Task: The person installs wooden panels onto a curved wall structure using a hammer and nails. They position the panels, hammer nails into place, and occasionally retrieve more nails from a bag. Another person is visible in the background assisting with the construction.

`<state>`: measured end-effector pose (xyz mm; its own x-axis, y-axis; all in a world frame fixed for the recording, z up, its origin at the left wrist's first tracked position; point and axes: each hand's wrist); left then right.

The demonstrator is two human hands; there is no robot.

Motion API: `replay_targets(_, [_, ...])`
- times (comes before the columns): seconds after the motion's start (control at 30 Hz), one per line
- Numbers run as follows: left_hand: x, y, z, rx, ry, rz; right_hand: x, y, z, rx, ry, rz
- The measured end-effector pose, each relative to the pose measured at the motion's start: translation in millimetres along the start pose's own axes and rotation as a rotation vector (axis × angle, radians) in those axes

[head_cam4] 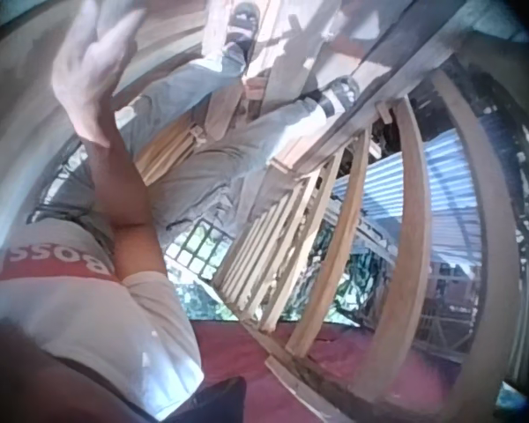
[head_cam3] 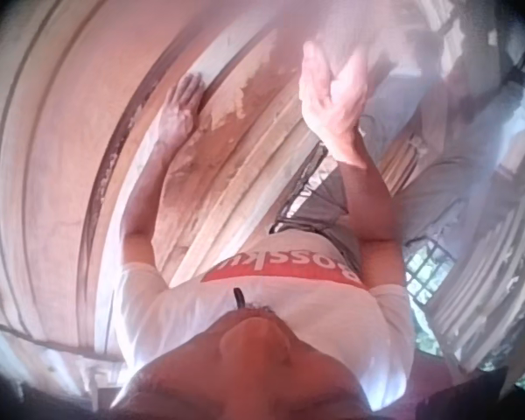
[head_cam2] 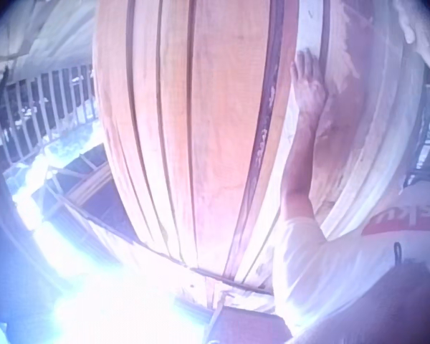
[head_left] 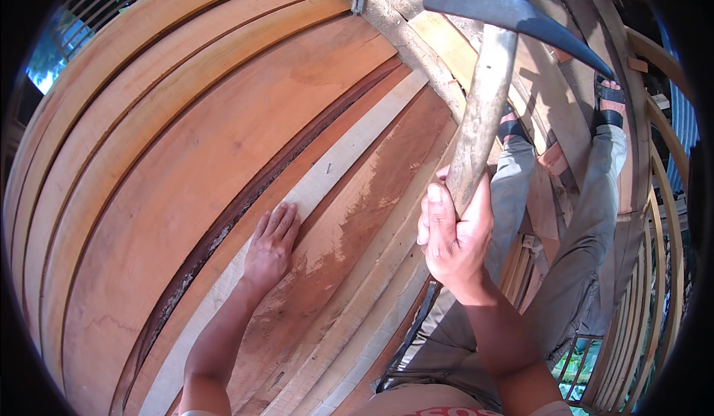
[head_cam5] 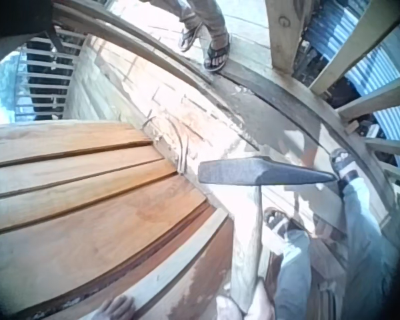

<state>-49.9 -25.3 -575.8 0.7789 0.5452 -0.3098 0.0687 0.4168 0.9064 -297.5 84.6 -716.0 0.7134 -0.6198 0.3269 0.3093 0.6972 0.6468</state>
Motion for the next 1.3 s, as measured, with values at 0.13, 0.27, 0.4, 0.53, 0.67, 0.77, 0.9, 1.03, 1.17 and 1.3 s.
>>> replay_targets(0.13, [-5, -2, -2, -0.002, -0.027, -0.003, 32, 29, -43, -0.126, 0.176, 0.123])
replay_targets(0.27, [-2, -2, -2, -0.005, -0.025, -0.027, 18, 41, -79, 0.339, 0.261, 0.525])
replay_targets(0.4, [0, 4, -5, -0.015, -0.011, -0.028, -4, -6, -15, 0.196, -0.053, 0.079])
replay_targets(0.53, [-6, -3, -1, 0.006, 0.001, -0.039, 42, 23, -45, 0.035, -0.382, -0.308])
replay_targets(0.67, [-3, 1, 0, 0.001, 0.002, -0.009, 51, 84, -110, 0.33, 0.386, 0.478])
replay_targets(0.77, [4, 10, -3, -0.013, 0.006, -0.017, 11, 38, -53, 0.114, 0.247, 0.325])
replay_targets(0.9, [-6, -1, -4, -0.015, 0.031, -0.031, 15, -5, 0, -0.024, -0.256, -0.208])
replay_targets(1.03, [-7, -2, -1, -0.01, 0.024, 0.023, 52, 66, -99, 0.154, 0.356, 0.332])
replay_targets(1.17, [4, 7, -4, -0.018, 0.026, -0.002, 4, 31, -57, 0.232, 0.369, 0.432])
replay_targets(1.3, [0, 2, -2, -0.007, 0.006, -0.02, 9, -12, 11, 0.08, -0.323, -0.187])
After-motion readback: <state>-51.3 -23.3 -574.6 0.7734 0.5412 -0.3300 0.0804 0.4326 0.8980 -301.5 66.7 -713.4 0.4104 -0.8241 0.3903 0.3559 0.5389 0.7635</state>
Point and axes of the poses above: each hand's wrist, its own y-axis away from the middle knuckle, its own x-axis out of the palm, z = x × y, and after that the axes turned 11 degrees about -x, right-handed
